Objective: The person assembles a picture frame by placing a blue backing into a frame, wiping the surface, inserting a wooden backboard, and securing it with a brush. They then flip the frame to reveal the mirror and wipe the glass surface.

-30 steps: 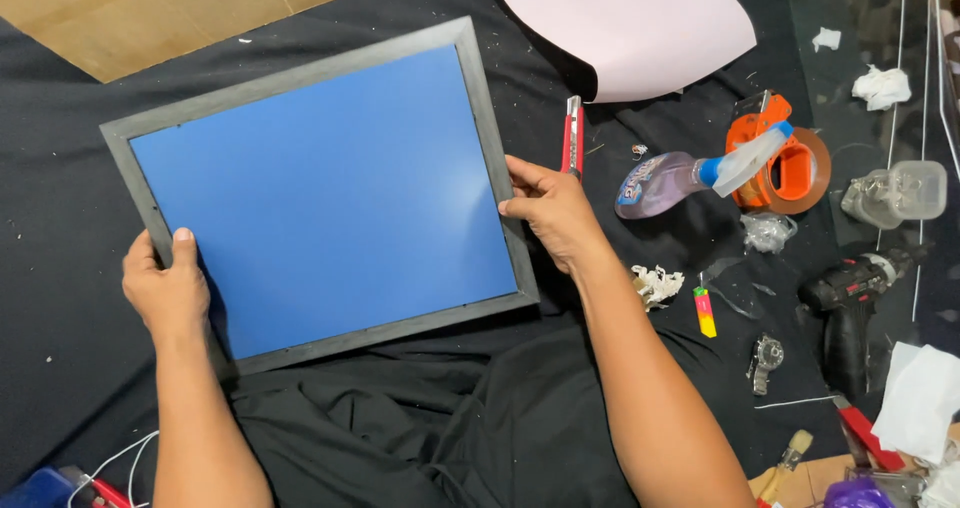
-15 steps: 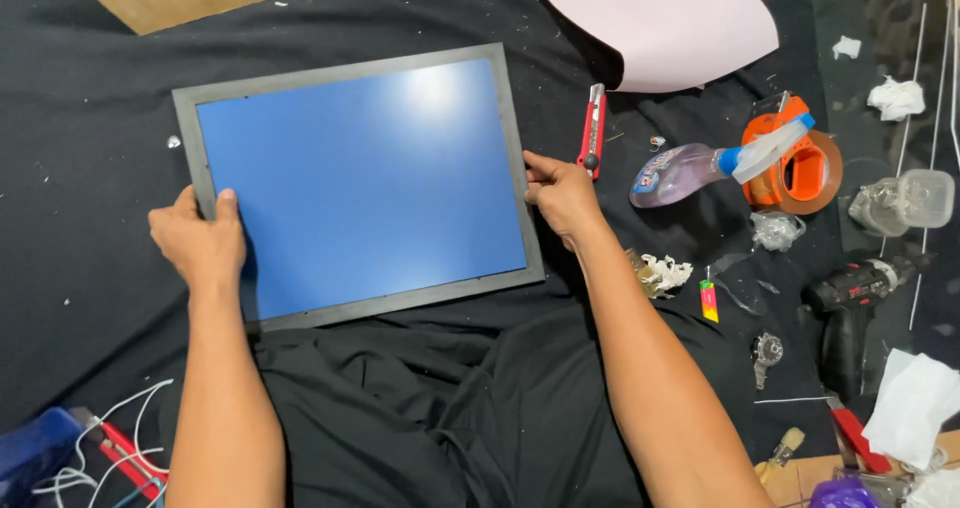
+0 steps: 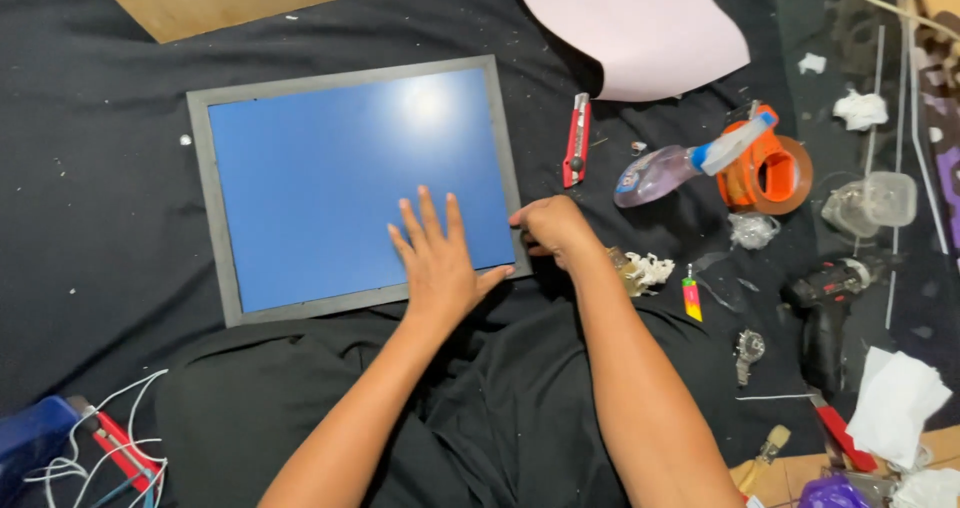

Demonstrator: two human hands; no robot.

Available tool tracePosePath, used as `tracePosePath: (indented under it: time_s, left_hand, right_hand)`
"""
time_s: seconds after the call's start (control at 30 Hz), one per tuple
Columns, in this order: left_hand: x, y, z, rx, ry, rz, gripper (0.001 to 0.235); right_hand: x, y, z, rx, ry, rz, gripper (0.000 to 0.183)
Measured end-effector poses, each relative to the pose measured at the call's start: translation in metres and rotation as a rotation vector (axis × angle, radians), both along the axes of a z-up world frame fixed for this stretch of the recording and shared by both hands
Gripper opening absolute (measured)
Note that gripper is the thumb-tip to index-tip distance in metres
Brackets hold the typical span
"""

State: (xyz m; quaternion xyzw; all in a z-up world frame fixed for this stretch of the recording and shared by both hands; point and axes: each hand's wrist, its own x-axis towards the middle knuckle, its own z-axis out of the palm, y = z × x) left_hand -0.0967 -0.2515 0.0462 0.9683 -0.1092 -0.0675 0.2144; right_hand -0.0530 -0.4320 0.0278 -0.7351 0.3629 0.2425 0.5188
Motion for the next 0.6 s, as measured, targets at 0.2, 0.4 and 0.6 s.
tracePosePath:
  time_s: [0.2, 0.4, 0.6]
  left_hand:
    - [-0.011, -0.015, -0.038, 0.105, -0.317, -0.128, 0.12]
    - [-0.009, -0.012, -0.076, 0.089, -0.681, -0.157, 0.083]
    - [-0.011, -0.013, -0.082, 0.164, -0.91, -0.18, 0.062]
  right_hand:
    - [-0.003, -0.003, -0.018, 0.132, -0.002, -0.106, 0.027]
    - [-0.002, -0.007, -0.027, 0.163, 0.008, -0.14, 0.027]
    - [-0.009, -0.009, -0.023, 0.147, -0.072, -0.066, 0.026]
